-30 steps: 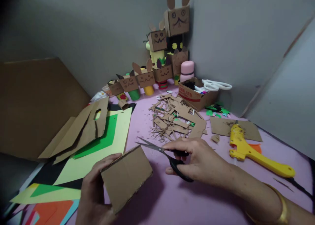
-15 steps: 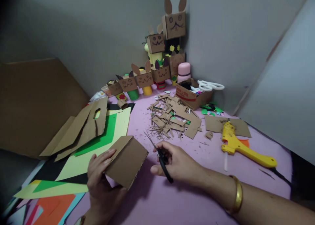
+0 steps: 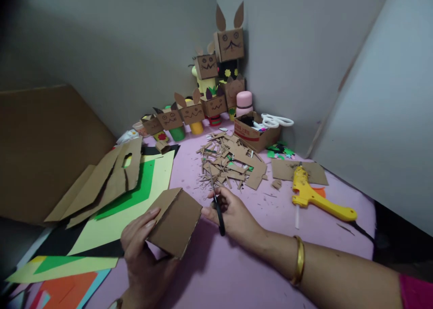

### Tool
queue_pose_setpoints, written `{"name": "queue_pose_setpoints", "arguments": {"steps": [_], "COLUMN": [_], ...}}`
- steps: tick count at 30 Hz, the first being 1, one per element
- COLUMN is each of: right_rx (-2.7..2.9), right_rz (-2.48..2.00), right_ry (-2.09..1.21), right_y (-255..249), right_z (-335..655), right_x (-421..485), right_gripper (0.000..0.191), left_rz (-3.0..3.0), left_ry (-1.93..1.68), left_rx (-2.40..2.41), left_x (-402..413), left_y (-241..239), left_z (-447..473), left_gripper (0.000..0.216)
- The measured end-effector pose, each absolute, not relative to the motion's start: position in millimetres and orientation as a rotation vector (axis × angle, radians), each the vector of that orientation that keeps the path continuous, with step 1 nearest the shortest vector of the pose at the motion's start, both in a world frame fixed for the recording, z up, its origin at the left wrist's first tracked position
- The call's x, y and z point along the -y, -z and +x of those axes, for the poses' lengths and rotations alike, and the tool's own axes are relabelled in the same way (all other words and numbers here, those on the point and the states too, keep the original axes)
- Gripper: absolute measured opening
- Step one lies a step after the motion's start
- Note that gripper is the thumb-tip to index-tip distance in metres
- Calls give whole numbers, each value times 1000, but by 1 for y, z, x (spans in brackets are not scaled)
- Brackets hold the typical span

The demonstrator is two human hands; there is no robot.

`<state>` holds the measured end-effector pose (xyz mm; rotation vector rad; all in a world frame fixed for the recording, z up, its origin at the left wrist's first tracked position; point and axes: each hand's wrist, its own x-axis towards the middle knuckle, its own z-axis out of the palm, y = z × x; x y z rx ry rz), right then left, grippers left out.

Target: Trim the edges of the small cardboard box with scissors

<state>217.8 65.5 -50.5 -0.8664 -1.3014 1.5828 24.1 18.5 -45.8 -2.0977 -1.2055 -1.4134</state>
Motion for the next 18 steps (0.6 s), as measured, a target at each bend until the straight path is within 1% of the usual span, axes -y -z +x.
{"name": "queue_pose_setpoints", "arguments": {"steps": [3,5,7,10,13,15,18], "right_rx": [1353,1393,1447,1553,1574,1541,1478], "right_rz": [-861,-871,-890,-918,-946,-957,-954], "right_ry": [-1567,-1540,-1512,-1478,-1436,-1432,-1494], "right_y": [54,55,53,43,32,30,35], "right_z": [217,220,227,243,253,252,241], "right_x": [-65,-67,-71,-79,-83,-81,-75], "right_gripper": [49,51,53,51,49,53,58], "left_rz": [-2132,-2157,-2158,-2138,-2138,-2140,-2123], "left_ry": [1465,1548,1672,1834,1919,1880,1700], "left_rx": [1222,1339,1577,2007,2218,2179,1880], "left_x": [-19,-18,-16,-15,-15,-15,-14], "left_y": [50,52,52,47,43,44,48], "left_z": [22,22,21,21,20,21,21], "left_gripper": [78,81,79,75,76,74,73]}}
